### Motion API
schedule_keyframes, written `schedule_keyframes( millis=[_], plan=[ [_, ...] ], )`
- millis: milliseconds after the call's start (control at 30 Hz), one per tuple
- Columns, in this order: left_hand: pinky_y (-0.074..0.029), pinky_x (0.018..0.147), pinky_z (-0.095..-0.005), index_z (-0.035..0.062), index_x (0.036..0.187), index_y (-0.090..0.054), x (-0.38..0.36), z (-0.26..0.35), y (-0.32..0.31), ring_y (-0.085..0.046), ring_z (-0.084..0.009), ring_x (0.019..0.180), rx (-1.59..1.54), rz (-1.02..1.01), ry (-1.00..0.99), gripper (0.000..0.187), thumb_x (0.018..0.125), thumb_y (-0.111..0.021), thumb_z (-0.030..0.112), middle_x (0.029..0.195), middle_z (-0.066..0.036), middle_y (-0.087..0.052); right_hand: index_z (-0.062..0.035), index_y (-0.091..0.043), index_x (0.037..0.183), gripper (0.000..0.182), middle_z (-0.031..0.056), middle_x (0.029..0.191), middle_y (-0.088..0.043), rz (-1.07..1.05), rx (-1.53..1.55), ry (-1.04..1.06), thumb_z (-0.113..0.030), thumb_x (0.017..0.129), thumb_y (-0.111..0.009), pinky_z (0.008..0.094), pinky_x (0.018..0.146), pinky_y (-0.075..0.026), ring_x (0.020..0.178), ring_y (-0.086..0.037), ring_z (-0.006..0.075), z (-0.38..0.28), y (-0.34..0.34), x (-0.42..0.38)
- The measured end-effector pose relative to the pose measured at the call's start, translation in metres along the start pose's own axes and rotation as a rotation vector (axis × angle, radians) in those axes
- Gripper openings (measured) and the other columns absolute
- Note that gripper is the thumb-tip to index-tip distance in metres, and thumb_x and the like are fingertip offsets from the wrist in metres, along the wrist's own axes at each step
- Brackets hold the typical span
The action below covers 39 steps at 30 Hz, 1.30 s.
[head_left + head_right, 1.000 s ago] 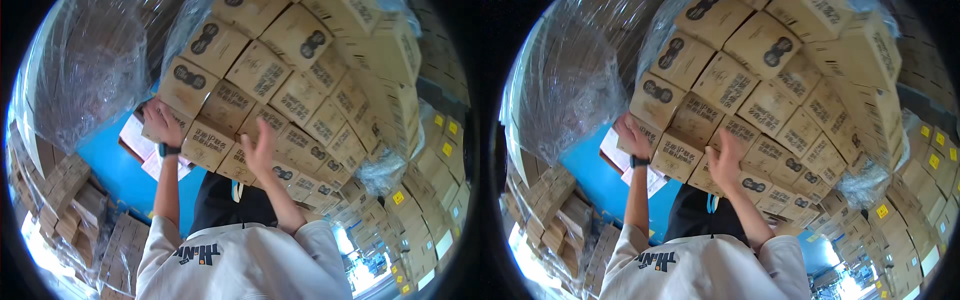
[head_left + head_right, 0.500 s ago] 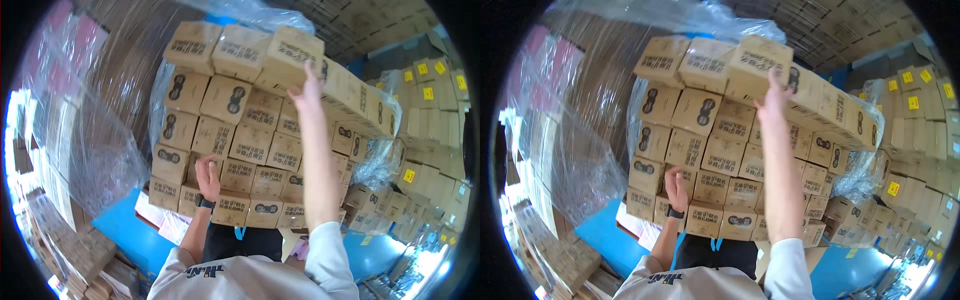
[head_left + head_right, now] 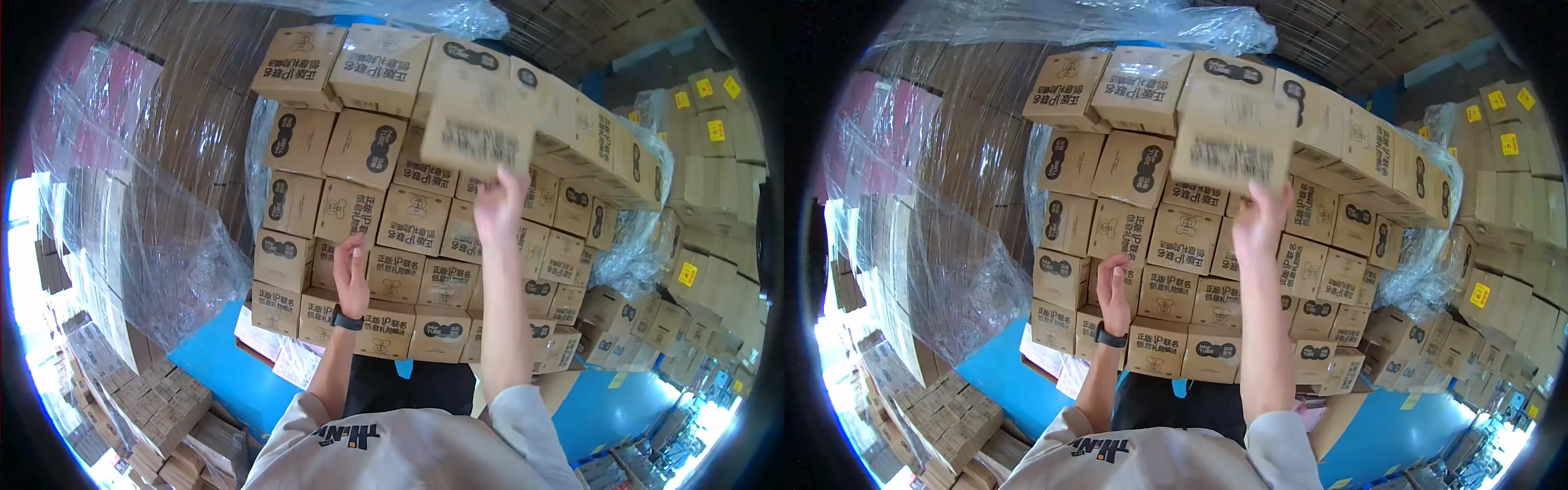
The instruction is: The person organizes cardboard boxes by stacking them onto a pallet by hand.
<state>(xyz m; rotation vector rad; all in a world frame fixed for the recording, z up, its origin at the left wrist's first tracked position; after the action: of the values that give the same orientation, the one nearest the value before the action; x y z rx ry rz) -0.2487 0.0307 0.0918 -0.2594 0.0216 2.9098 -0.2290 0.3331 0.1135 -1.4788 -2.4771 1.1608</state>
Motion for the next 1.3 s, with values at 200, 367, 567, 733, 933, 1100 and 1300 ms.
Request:
schedule_keyframes(
  millis=[200,367,567,733,933,1100,1300],
  plan=[
    [-0.043,0.097,-0.0357,0.0026,0.139,-0.039,-0.009,-0.029,0.014,-0.050,-0.0226,0.120,-0.043,-0.164,0.166,0.048,0.101,-0.045,0.031,0.132,-0.011,-0.050,-0.0107,-0.047,0.134,0.056,0.0103,0.132,-0.052,0.046,0.188,-0.438,-0.023,0.081,-0.064,0.0402,0.098,-0.045,0.121,-0.050,0.0252,0.028,0.128,-0.116],
    [-0.041,0.097,-0.0334,0.0076,0.140,-0.040,-0.030,-0.073,0.011,-0.049,-0.0192,0.118,0.036,-0.351,0.494,0.056,0.095,-0.058,0.036,0.129,-0.012,-0.050,-0.0100,-0.036,0.143,0.067,0.0128,0.141,-0.043,-0.210,-0.465,-0.739,-0.023,0.082,-0.064,0.0390,0.104,-0.039,0.127,-0.045,0.0266,0.093,0.145,-0.174],
    [-0.045,0.086,-0.0277,0.0027,0.124,-0.049,-0.064,-0.105,0.090,-0.054,-0.0126,0.097,-0.082,0.046,0.565,0.041,0.093,-0.064,0.025,0.108,-0.005,-0.058,-0.0072,-0.032,0.145,0.071,0.0115,0.143,-0.039,-0.421,-0.640,-0.920,-0.030,0.088,-0.066,0.0373,0.104,-0.038,0.129,-0.043,0.0256,0.147,0.092,-0.169],
    [-0.045,0.075,-0.0261,-0.0009,0.115,-0.052,-0.067,-0.069,0.135,-0.053,-0.0103,0.084,0.085,0.329,0.320,0.036,0.095,-0.060,0.028,0.096,-0.005,-0.059,-0.0049,-0.037,0.138,0.068,0.0144,0.135,-0.046,-0.353,-0.461,-0.892,-0.024,0.084,-0.073,0.0375,0.102,-0.040,0.123,-0.048,0.0245,0.175,0.069,-0.180],
    [-0.036,0.098,-0.0455,0.0011,0.124,-0.049,-0.072,-0.063,0.153,-0.049,-0.0331,0.110,0.956,0.180,0.022,0.040,0.094,-0.058,0.026,0.121,-0.018,-0.053,0.0029,-0.036,0.130,0.064,0.0167,0.126,-0.049,-0.226,-0.808,-0.554,-0.020,0.083,-0.074,0.0351,0.100,-0.041,0.117,-0.050,0.0244,0.222,0.060,-0.192],
    [-0.022,0.111,-0.0531,0.0037,0.134,-0.044,-0.037,-0.081,0.156,-0.035,-0.0395,0.132,1.067,0.126,-0.119,0.048,0.095,-0.051,0.031,0.140,-0.021,-0.041,0.0023,-0.037,0.129,0.056,0.0165,0.124,-0.048,-0.106,-0.802,-0.332,-0.015,0.086,-0.070,0.0353,0.098,-0.040,0.115,-0.049,0.0227,0.234,0.061,-0.204],
    [-0.018,0.112,-0.0544,0.0026,0.137,-0.042,-0.036,-0.089,0.167,-0.028,-0.0392,0.137,0.944,-0.018,-0.099,0.048,0.096,-0.043,0.028,0.146,-0.020,-0.035,-0.0001,-0.039,0.128,0.047,0.0149,0.121,-0.046,-0.076,-0.598,-0.059,-0.010,0.089,-0.064,0.0361,0.097,-0.039,0.111,-0.048,0.0235,0.241,0.056,-0.226]
  ],
)
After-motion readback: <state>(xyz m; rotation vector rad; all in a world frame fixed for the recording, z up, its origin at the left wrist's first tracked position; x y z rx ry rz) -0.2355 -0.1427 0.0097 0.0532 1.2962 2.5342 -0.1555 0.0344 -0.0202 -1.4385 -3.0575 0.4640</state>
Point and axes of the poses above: each hand's wrist, its own x-axis towards the middle knuckle, its own y-axis out of the back of the hand, z = x × y, the point moved 6 cm from there along x, towards the middle knuckle
